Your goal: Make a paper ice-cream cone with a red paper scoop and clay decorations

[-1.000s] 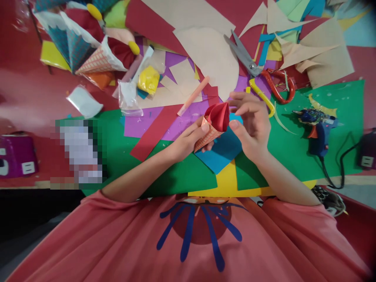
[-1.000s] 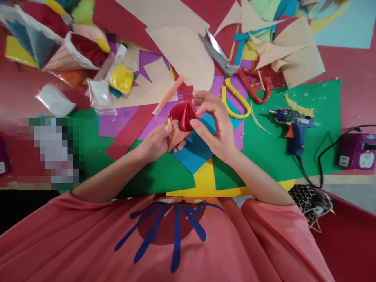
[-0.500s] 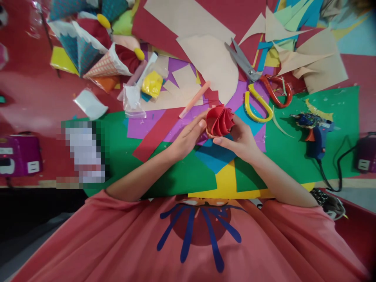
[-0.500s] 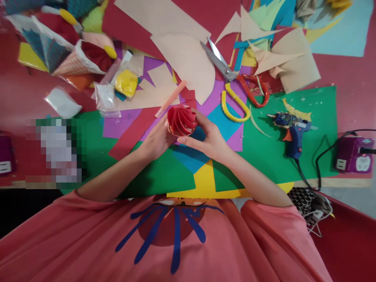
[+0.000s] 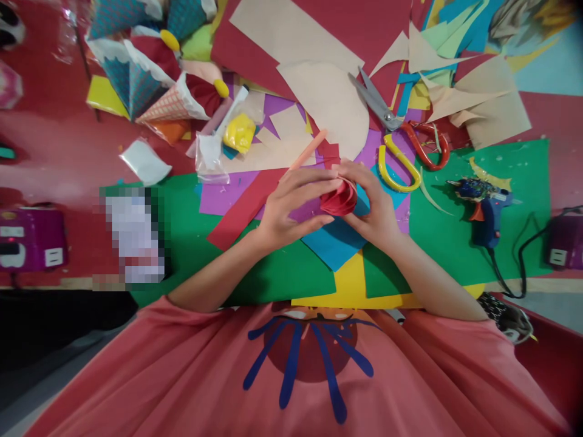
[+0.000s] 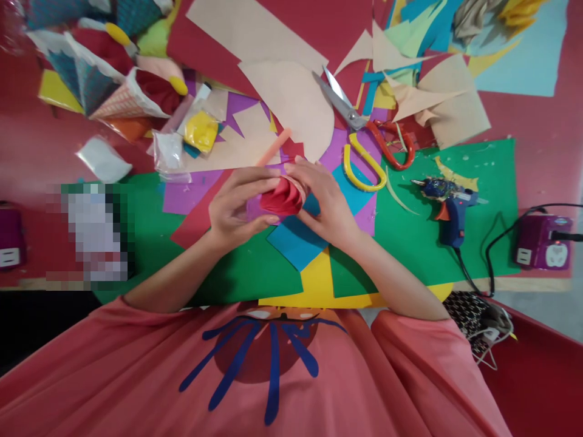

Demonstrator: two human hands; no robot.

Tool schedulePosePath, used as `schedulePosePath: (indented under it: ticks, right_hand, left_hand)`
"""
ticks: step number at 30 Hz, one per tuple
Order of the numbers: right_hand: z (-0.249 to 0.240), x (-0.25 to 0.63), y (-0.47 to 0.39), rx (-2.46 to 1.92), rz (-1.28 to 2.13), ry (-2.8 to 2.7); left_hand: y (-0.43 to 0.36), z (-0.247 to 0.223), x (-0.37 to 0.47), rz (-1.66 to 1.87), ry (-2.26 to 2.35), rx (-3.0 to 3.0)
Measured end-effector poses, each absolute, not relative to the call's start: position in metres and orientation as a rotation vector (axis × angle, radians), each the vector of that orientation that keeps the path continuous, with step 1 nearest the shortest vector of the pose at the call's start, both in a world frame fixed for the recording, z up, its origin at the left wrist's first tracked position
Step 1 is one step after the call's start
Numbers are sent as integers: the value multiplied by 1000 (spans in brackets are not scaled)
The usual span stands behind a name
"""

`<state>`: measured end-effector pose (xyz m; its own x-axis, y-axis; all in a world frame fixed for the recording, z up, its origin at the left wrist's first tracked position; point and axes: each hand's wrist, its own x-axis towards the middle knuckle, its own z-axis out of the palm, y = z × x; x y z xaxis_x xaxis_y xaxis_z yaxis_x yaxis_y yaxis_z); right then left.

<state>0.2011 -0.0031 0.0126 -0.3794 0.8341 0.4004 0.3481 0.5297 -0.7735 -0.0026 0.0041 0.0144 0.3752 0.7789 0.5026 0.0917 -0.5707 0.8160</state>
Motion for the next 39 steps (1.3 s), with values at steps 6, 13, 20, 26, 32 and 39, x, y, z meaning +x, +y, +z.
schedulePosePath:
  ticks: [6, 13, 20, 26, 32, 39]
  right_hand:
    - [-1, 196, -4, -835, 822, -1826]
    - [-9, 194, -4, -926, 870, -1780]
    - [-5, 196, -2, -990, 770, -1823]
    - [-4, 197, -2, -963, 716, -1795]
    - [-7, 196, -2, -1025, 751, -1767]
    - [1, 197, -4, -1021, 745, -1728]
  left_hand:
    - [3, 17, 4, 1211, 654, 1810]
    - [4, 18, 7, 1155, 779, 1797]
    - [9, 20, 7, 1274, 659, 1819]
    - [24, 39, 6, 1152, 739, 1973]
    - [22, 34, 11, 1212, 781, 2039]
    - [25, 31, 11, 1318, 614, 2057]
